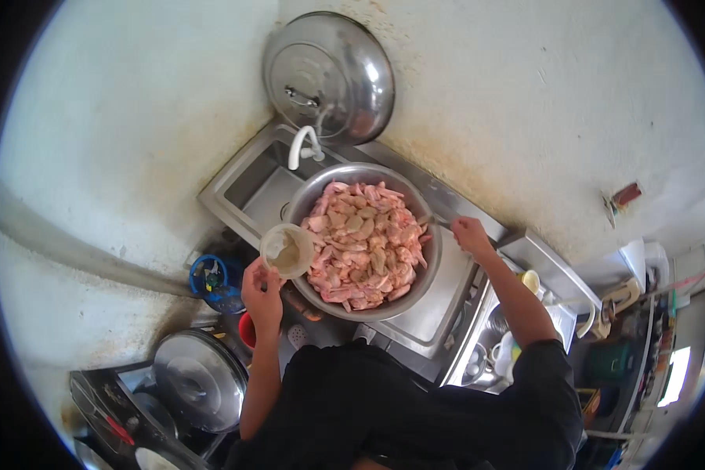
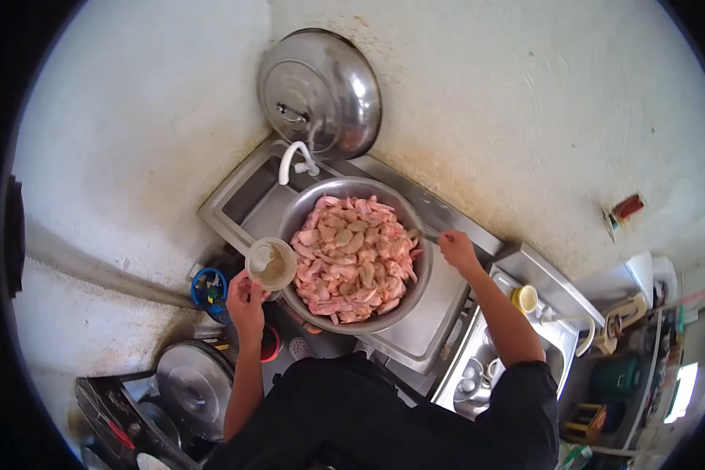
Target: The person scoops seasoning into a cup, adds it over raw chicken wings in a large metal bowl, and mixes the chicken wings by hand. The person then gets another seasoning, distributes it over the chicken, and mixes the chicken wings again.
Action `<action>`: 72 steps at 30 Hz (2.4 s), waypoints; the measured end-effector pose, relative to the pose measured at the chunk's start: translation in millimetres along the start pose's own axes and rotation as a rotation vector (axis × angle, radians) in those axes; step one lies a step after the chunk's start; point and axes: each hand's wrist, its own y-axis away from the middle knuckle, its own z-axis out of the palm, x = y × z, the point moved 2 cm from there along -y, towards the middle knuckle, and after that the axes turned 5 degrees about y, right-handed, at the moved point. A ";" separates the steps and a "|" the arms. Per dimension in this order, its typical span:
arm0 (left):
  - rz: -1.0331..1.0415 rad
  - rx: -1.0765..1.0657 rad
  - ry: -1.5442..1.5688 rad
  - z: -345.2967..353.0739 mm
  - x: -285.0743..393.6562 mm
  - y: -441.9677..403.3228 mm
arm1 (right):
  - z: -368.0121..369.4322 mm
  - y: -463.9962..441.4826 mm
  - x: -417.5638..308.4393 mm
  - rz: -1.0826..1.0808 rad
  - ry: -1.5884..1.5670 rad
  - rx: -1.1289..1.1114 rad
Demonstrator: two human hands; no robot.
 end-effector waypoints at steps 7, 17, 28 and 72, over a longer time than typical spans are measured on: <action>-0.012 0.027 0.059 -42.9 -11.6 3.5 | 13.6 -57.8 -33.5 -0.281 0.467 0.105; -0.054 -0.003 0.143 -72.2 -8.3 -10.3 | 101.7 -19.8 -183.7 -0.675 1.039 0.382; -0.025 -0.080 0.125 -56.3 -14.2 -24.2 | 191.1 142.3 -256.0 -0.759 0.297 -0.102; -0.128 0.618 0.022 -66.4 -6.1 188.1 | 152.1 -52.4 -128.3 -0.576 -0.207 -0.268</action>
